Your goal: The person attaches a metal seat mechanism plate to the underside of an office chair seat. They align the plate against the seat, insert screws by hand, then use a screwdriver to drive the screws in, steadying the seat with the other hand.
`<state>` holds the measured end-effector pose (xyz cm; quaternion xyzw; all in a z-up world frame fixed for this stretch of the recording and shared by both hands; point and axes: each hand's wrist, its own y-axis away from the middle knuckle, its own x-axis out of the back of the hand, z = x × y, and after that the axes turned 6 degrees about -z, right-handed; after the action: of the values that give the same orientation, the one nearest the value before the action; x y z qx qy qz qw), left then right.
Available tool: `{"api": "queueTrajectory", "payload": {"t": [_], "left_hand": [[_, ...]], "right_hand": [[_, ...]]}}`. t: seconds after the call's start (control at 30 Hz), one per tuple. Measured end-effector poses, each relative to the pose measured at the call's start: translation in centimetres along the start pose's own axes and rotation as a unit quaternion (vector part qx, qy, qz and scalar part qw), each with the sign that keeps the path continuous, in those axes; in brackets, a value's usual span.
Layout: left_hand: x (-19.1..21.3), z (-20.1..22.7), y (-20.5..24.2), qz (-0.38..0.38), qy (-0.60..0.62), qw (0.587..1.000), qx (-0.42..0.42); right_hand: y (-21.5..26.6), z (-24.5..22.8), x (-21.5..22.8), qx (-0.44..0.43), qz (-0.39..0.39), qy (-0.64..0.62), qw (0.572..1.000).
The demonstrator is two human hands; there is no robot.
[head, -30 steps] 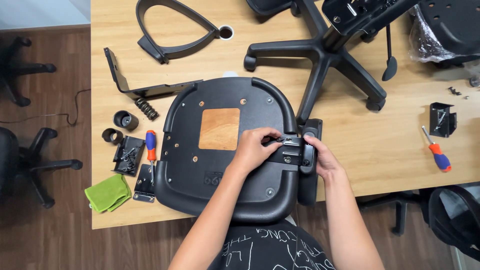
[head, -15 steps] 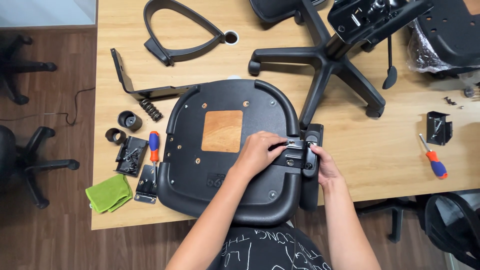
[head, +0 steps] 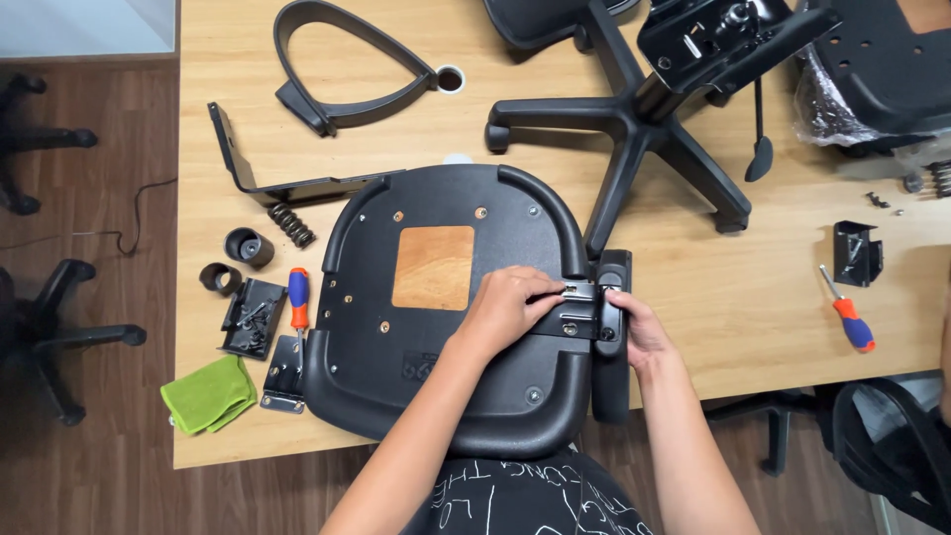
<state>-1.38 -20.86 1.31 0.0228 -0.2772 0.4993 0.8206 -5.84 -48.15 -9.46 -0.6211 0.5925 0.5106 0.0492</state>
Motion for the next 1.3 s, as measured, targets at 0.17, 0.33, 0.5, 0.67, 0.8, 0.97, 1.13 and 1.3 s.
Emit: {"api": "queueTrajectory", "payload": {"t": [0.17, 0.33, 0.5, 0.67, 0.8, 0.97, 1.13, 1.3], "left_hand": [[1.3, 0.9, -0.1, 0.005, 0.014, 1.0, 0.021], [2.3, 1.9, -0.6, 0.023, 0.043, 0.998, 0.035], [2.4, 2.0, -0.6, 0.023, -0.006, 0.999, -0.021], [2.2, 1.5, -0.5, 0.033, -0.007, 0.999, -0.008], [2.5, 1.7, -0.4, 0.042, -0.023, 0.999, -0.015], [2.3, 1.9, -0.5, 0.051, -0.052, 0.996, -0.044], [2.0, 1.8, -0.4, 0.09, -0.064, 0.993, -0.043], [1.9, 1.4, -0.1, 0.065, -0.071, 0.993, -0.061]], "right_hand": [[-0.3, -0.1, 0.4, 0.011, -0.023, -0.021, 0.999], [-0.8, -0.7, 0.5, 0.009, -0.031, -0.004, 0.999], [-0.4, -1.6, -2.3, -0.007, -0.009, 0.035, 0.999], [-1.4, -1.4, -0.6, 0.011, -0.01, 0.026, 1.0], [-0.9, -1.8, -2.5, -0.004, -0.01, 0.027, 1.0], [-0.6, -1.9, -3.7, -0.003, -0.002, 0.029, 1.0], [-0.7, -1.6, -3.2, 0.011, 0.007, 0.021, 1.0], [-0.4, -1.3, -3.7, 0.022, -0.009, 0.028, 0.999]]}}
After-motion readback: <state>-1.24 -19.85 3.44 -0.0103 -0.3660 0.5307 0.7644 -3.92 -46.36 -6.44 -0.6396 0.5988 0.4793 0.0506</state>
